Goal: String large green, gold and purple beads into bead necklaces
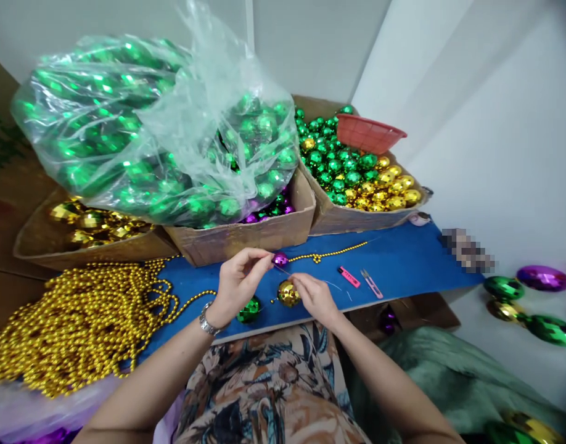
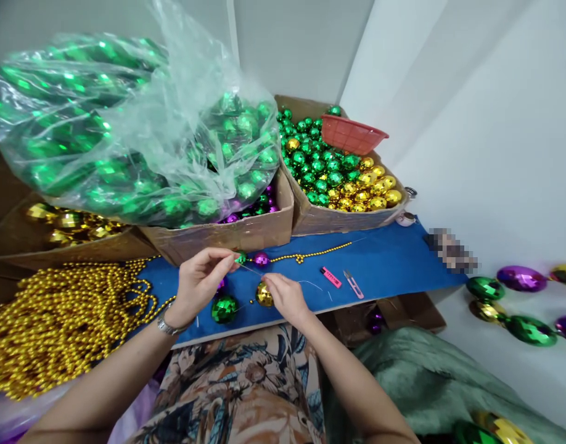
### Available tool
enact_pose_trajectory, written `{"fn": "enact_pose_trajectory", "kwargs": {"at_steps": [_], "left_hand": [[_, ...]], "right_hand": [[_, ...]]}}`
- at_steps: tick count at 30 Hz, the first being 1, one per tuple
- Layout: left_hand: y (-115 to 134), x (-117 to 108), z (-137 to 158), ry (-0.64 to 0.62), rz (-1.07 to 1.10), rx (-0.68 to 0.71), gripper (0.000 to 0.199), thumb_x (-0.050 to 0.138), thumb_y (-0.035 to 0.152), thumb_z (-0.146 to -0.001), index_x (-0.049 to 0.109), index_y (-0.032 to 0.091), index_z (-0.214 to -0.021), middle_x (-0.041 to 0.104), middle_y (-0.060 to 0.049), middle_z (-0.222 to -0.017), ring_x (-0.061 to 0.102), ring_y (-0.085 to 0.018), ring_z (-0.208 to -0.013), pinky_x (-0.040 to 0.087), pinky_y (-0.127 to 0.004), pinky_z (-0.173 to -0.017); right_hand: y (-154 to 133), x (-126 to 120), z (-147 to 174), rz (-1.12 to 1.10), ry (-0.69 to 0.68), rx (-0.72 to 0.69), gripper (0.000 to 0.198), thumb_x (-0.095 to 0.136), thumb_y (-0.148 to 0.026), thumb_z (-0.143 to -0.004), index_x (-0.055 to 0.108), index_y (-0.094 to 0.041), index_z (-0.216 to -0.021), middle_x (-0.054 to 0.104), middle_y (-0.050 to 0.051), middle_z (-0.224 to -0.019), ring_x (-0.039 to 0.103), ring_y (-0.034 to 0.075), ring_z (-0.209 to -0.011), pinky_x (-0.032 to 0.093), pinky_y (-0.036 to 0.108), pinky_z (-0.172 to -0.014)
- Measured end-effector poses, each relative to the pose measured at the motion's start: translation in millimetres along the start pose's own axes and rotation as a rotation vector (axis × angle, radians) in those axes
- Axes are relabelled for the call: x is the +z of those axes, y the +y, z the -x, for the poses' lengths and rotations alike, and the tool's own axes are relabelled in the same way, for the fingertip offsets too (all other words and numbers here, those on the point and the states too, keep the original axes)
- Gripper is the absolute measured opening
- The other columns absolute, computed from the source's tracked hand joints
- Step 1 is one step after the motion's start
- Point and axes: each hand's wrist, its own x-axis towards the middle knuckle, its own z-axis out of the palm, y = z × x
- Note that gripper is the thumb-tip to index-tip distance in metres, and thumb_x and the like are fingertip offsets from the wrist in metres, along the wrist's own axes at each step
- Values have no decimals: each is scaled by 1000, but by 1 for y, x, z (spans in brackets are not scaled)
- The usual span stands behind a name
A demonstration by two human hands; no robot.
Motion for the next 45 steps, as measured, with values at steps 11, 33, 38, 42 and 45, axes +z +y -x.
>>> {"fn": "enact_pose_trajectory", "kwargs": {"at_steps": [11, 33, 38, 42, 45], "left_hand": [[-70, 53, 55, -438, -387, 142, 76, 63, 46, -82, 32, 18, -145, 37, -18, -147, 35, -30, -135, 33, -49, -109], [-91, -19, 100, -457, -1000, 345, 35, 51, 32, -88, 60, 19, -119, 62, -14, -119, 57, -28, -107, 16, -61, -110], [-105, -35, 98, -395, -1093, 371, 36, 51, 33, -89, 61, 20, -120, 63, -15, -121, 59, -29, -105, 15, -62, -109], [-111, -44, 100, -377, -1109, 381, 42, 54, 35, -88, 58, 20, -127, 63, -15, -122, 60, -30, -105, 16, -62, -108], [-112, -51, 104, -372, -1122, 389, 46, 55, 36, -86, 56, 21, -130, 63, -14, -124, 59, -31, -107, 14, -62, -109]], "right_hand": [[-68, -50, -19, -813, 68, 270, 27, 54, -38, -93, 62, -20, -111, 61, -1, -74, 54, 7, -54, 46, 18, -53], [3, -138, -51, -824, 822, 232, 31, 73, -41, -77, 58, -18, -92, 52, -7, -64, 49, 3, -49, 41, 13, -47], [43, -147, -48, -725, 841, 301, 34, 66, -45, -79, 53, -21, -99, 53, -8, -69, 50, 3, -50, 43, 14, -49], [80, -121, -36, -390, 569, 358, 31, 44, -49, -90, 46, -22, -105, 48, -9, -64, 52, 6, -52, 47, 17, -53], [102, -83, -25, -263, 401, 390, 30, 38, -45, -95, 51, -18, -100, 46, -9, -59, 52, 7, -53, 48, 18, -53]]}}
